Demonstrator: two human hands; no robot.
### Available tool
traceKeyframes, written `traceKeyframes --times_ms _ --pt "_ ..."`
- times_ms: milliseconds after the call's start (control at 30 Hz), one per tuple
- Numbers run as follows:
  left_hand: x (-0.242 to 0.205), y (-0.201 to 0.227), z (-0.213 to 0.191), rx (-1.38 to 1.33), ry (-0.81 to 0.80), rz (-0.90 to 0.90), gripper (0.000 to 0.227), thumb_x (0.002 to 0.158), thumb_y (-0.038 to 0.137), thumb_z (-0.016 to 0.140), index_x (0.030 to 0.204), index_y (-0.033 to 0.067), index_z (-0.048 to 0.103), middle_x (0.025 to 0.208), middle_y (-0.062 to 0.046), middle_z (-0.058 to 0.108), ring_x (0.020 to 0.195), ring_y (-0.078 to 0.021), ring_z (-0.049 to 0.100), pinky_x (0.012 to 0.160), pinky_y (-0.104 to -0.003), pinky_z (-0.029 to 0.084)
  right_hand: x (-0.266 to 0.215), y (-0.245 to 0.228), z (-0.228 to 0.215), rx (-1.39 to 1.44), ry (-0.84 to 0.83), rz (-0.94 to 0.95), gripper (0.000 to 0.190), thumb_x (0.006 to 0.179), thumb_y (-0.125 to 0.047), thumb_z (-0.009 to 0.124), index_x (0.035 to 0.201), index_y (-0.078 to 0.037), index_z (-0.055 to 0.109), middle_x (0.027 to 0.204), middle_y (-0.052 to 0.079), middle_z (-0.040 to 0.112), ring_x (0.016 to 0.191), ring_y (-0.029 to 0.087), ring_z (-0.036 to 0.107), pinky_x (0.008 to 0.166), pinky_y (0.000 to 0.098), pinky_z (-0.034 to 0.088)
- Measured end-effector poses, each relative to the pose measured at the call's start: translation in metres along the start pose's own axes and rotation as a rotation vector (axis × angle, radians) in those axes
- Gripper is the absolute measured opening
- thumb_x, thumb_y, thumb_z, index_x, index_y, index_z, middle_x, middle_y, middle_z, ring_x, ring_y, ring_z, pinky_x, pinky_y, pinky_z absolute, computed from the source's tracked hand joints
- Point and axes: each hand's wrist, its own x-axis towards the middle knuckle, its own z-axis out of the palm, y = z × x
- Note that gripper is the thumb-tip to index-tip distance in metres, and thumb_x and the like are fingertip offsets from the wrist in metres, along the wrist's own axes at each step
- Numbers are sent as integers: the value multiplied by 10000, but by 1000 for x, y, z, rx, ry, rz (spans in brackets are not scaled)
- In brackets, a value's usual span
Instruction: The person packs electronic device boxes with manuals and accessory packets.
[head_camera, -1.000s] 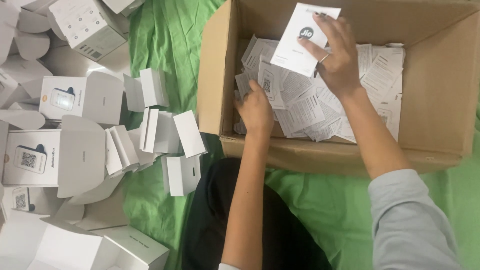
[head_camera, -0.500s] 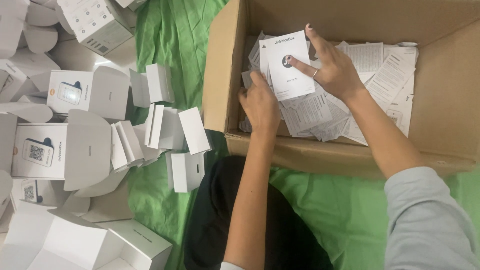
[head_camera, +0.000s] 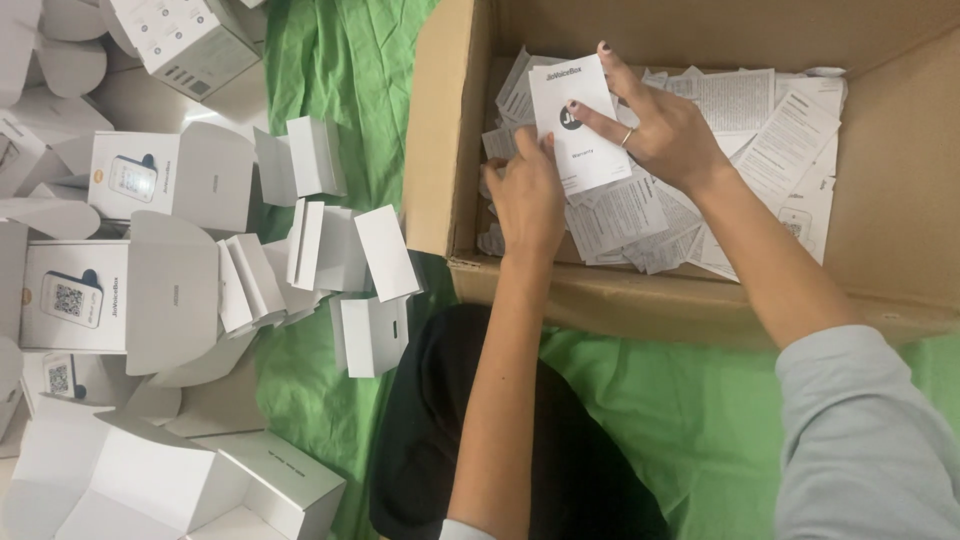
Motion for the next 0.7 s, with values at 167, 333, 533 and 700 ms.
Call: traceKeyframes --times_ms 167,333,533,700 --pt "-1 3 -3 -87 222 130 170 1094 183 446 1081 31 522 936 -175 730 876 -341 681 1022 -533 400 -8 11 9 -36 37 66 404 1102 -84 702 1494 -156 639 1630 180 438 1226 223 684 1067 348 583" --pt "-17 2 -39 -237 325 118 132 1095 123 575 1029 10 557 912 -156 691 878 -327 651 1064 -486 453 -22 26 10 -29 -106 152 440 1037 -167 750 1456 -89 641 1608 154 480 1279 260 632 1174 448 477" --pt "-111 -49 -164 -381 466 113 152 1034 88 650 1154 0 621 968 -158 627 908 -326 605 852 -392 502 -37 41 24 -101 -115 173 266 1092 -209 727 1324 -87 680 1541 132 540 1295 243 606 1121 413 467" --pt "-214 -145 -255 -301 632 -366 189 1105 156 551 1166 -18 592 957 -96 724 851 -109 666 748 -276 532 -46 47 41 148 -261 297 241 1126 -235 703 1278 -50 674 1331 118 649 1233 273 613 1084 436 492"
